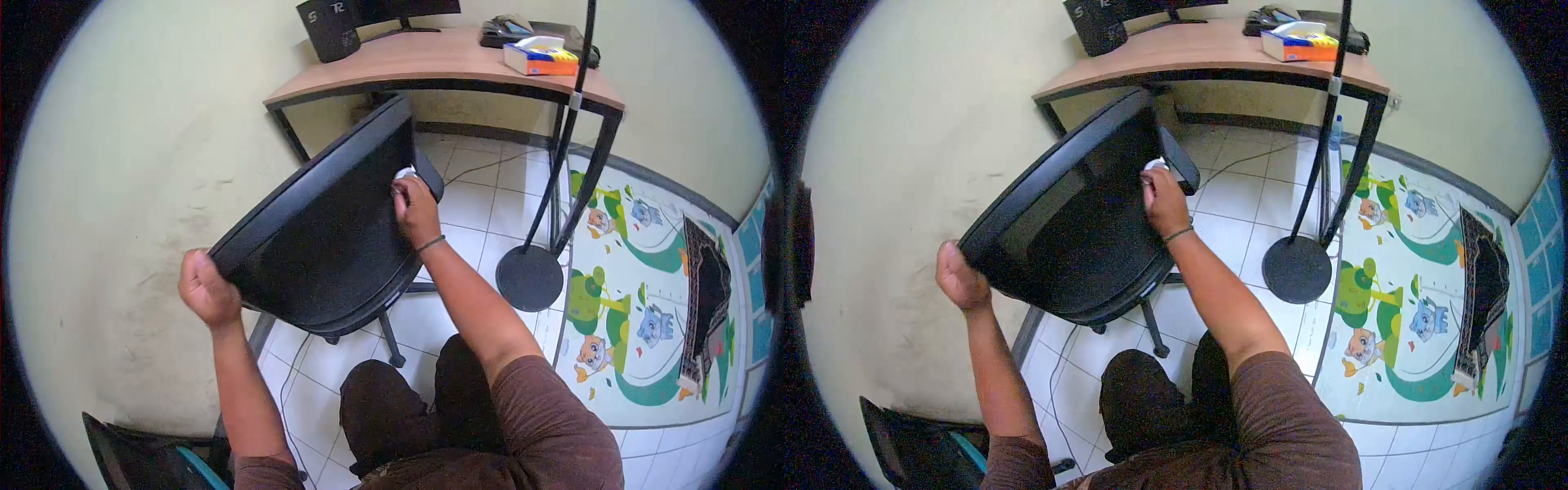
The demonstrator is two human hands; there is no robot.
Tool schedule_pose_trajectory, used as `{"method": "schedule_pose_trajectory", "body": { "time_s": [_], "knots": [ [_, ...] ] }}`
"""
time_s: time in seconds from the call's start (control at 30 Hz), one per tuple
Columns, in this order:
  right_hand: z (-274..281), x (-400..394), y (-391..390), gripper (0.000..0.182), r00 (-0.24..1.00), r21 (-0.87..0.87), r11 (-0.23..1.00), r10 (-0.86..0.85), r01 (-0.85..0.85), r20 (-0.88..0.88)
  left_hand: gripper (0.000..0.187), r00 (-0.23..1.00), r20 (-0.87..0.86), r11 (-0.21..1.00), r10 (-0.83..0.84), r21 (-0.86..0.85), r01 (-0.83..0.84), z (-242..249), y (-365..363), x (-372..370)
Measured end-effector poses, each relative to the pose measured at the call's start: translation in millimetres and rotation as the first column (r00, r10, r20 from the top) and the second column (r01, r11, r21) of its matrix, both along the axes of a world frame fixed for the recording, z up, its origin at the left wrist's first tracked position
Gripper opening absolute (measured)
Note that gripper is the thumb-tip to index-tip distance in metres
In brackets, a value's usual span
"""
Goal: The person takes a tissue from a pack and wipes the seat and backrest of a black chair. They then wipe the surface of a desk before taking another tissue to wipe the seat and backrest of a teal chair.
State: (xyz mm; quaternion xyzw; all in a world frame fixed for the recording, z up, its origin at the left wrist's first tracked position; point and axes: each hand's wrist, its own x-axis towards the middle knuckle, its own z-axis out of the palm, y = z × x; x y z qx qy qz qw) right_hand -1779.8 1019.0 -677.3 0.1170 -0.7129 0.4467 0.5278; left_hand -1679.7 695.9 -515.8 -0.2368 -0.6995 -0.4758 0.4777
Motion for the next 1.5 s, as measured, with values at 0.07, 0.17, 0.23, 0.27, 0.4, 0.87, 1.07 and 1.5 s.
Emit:
{"method": "schedule_pose_trajectory", "body": {
  "time_s": [0.07,0.17,0.23,0.27,0.4,0.87,1.07,1.5],
  "knots": [
    [-9,3,-12,0.025,0.998,-0.174,0.984,0.046,-0.039,0.038,0.037,0.999,0.025,0.999,-0.026,0.032,0.025,-3,-13,-1],
    [-49,14,-29,0.032,0.834,-0.062,0.994,-0.040,0.089,0.550,0.043,0.998,0.062,0.999,-0.022,0.041,0.019,-1,-29,-5],
    [-54,46,-43,0.036,0.931,-0.121,0.988,0.129,-0.092,0.342,0.043,0.998,0.047,0.997,-0.048,0.057,0.045,0,-34,-9],
    [-49,56,-43,0.035,0.949,-0.112,0.972,0.228,-0.208,0.217,0.043,0.997,0.034,0.995,-0.063,0.085,0.060,0,-37,-11],
    [-32,48,-65,0.032,0.990,-0.579,0.806,0.142,-0.125,-0.016,0.044,0.990,0.028,0.988,-0.138,0.072,0.135,2,-44,-14],
    [-75,38,-36,0.029,0.820,-0.047,0.985,0.166,-0.168,0.547,0.043,0.999,0.049,0.997,0.003,0.077,-0.006,5,-6,3],
    [-99,23,-1,0.035,0.932,-0.699,0.684,0.077,0.208,0.353,0.044,0.999,0.040,0.999,0.009,0.039,-0.011,-2,-1,1],
    [-134,89,-63,0.017,0.662,-0.018,0.967,0.189,-0.256,0.725,0.041,1.000,-0.005,0.996,0.029,0.089,-0.029,6,28,9]
  ]
}}
